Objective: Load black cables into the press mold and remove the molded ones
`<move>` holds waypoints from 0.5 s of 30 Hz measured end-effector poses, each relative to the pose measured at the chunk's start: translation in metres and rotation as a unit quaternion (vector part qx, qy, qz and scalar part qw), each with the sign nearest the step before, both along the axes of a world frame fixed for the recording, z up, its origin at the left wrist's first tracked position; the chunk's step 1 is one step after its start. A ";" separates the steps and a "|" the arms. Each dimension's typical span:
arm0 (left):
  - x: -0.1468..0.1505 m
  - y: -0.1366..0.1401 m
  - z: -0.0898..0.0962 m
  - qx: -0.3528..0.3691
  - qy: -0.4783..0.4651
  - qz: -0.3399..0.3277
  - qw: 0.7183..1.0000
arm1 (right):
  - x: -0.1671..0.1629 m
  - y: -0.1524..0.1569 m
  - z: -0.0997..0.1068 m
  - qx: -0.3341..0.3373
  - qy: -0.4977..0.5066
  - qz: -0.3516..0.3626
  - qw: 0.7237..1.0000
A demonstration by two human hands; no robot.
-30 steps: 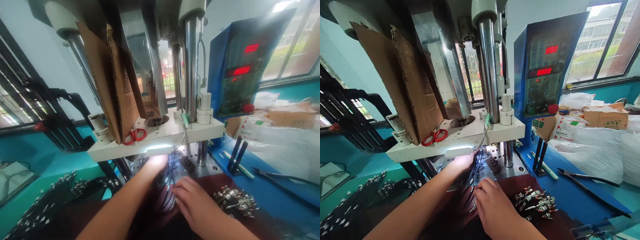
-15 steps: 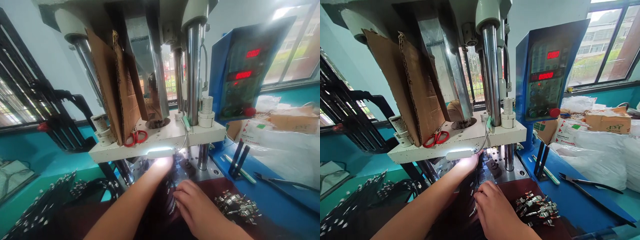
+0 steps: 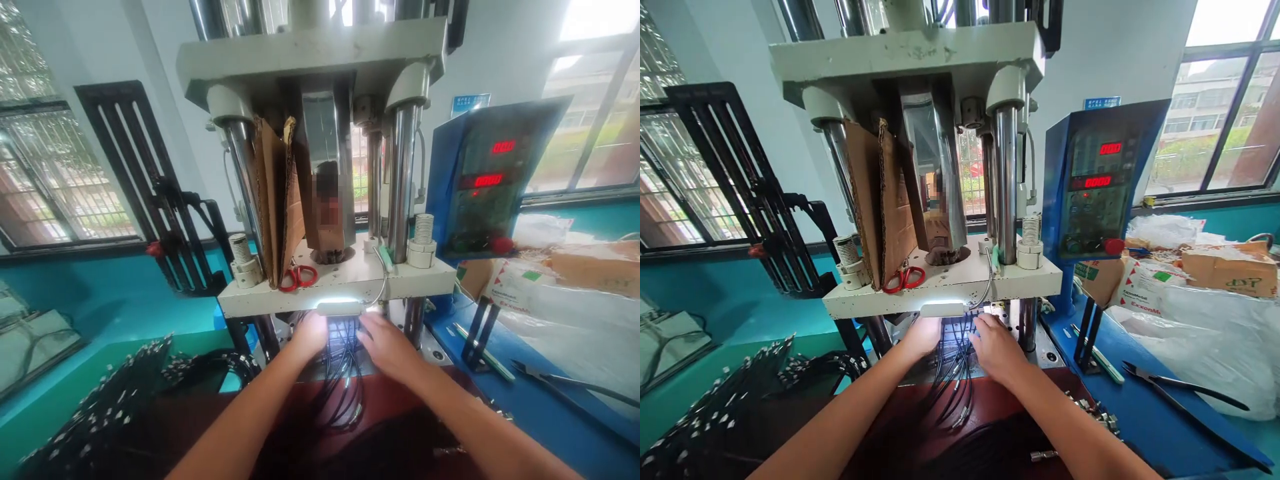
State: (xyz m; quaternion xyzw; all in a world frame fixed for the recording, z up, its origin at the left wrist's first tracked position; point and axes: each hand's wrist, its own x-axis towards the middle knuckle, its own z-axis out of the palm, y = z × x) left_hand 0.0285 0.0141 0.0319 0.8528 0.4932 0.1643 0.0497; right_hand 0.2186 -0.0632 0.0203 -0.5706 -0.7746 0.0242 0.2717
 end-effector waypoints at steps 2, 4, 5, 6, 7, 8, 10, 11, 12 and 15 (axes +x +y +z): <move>-0.006 -0.006 -0.003 0.016 0.004 -0.005 1.000 | -0.007 0.022 -0.001 0.001 -0.015 -0.016 1.000; -0.007 -0.010 -0.008 0.029 0.009 -0.010 0.999 | -0.016 0.037 -0.004 0.000 -0.033 -0.024 0.999; -0.007 -0.012 -0.010 0.033 0.013 -0.012 0.999 | -0.020 0.042 -0.005 -0.001 -0.042 -0.027 0.999; -0.005 -0.013 -0.012 0.037 0.016 -0.012 0.999 | -0.023 0.046 -0.007 -0.002 -0.051 -0.029 0.998; -0.004 -0.013 -0.013 0.042 0.017 -0.011 0.999 | -0.026 0.048 -0.008 -0.002 -0.058 -0.030 0.998; -0.002 -0.013 -0.014 0.048 0.018 -0.011 0.999 | -0.028 0.050 -0.009 -0.001 -0.064 -0.030 0.997; 0.002 -0.011 -0.016 0.057 0.018 -0.010 0.998 | -0.029 0.052 -0.009 0.003 -0.072 -0.024 0.997; 0.004 -0.010 -0.016 0.060 0.018 -0.008 0.998 | -0.029 0.053 -0.009 0.006 -0.074 -0.020 0.997; 0.006 -0.008 -0.017 0.061 0.018 -0.006 0.998 | -0.029 0.053 -0.009 0.009 -0.075 -0.014 0.997; 0.010 -0.004 -0.020 0.058 0.017 0.005 0.998 | -0.027 0.055 -0.007 0.016 -0.069 0.003 0.998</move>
